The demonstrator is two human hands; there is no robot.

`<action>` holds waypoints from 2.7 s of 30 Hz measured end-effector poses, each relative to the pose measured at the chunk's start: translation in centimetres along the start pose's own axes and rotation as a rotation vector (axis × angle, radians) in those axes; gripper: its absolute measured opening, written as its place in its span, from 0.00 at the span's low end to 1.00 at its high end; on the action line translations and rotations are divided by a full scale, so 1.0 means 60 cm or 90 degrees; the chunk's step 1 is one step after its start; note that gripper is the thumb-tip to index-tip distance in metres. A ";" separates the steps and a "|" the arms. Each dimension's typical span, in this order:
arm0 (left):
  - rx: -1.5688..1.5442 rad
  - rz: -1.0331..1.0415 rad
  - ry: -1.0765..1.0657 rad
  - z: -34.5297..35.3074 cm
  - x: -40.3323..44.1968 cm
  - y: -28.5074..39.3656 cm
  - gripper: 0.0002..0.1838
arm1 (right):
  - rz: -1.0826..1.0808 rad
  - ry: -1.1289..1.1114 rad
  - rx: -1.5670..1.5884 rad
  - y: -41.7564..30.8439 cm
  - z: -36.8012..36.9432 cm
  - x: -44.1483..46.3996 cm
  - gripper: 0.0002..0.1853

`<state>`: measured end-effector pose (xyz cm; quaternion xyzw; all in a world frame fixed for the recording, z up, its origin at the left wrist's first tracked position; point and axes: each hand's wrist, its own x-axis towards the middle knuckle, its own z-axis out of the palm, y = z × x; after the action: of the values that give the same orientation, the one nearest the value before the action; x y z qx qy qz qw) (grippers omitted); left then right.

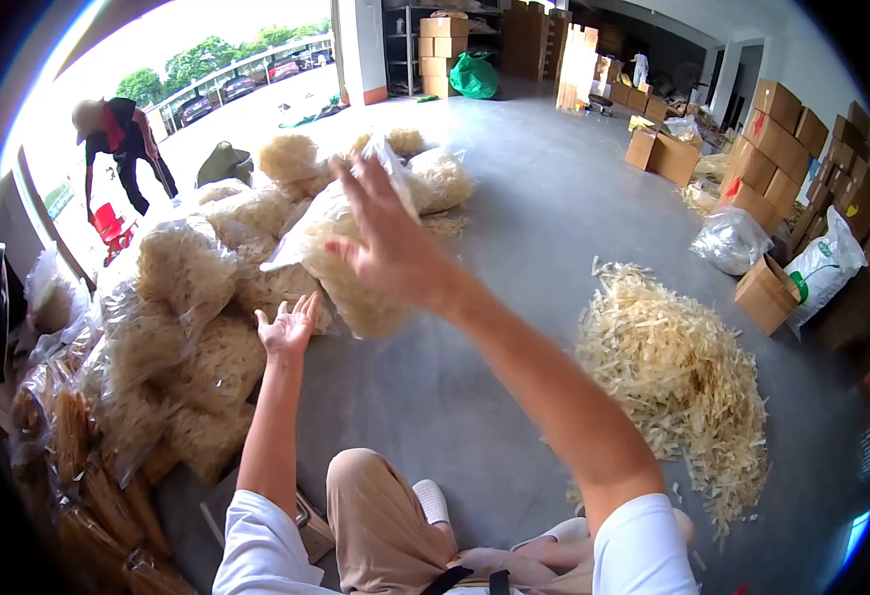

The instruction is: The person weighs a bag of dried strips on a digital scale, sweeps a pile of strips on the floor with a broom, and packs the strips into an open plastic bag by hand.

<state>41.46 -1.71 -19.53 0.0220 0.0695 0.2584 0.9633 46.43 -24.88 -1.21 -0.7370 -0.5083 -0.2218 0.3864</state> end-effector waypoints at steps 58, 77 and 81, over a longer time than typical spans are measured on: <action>1.574 0.069 -0.793 0.001 -0.406 -0.557 0.11 | 1.040 1.373 -0.079 -0.397 -0.333 -1.418 0.07; 1.617 0.026 -0.761 0.038 -0.404 -0.508 0.13 | 1.078 1.021 0.087 0.076 -0.703 -1.433 0.07; 1.578 -0.011 -0.742 0.048 -0.406 -0.508 0.11 | 1.400 0.453 -0.347 0.064 -0.647 -1.358 0.27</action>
<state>36.10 -40.27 -16.08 0.9659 -0.1584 -0.0250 0.2034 21.15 -103.53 -37.77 -0.7325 0.5977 -0.0640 0.3196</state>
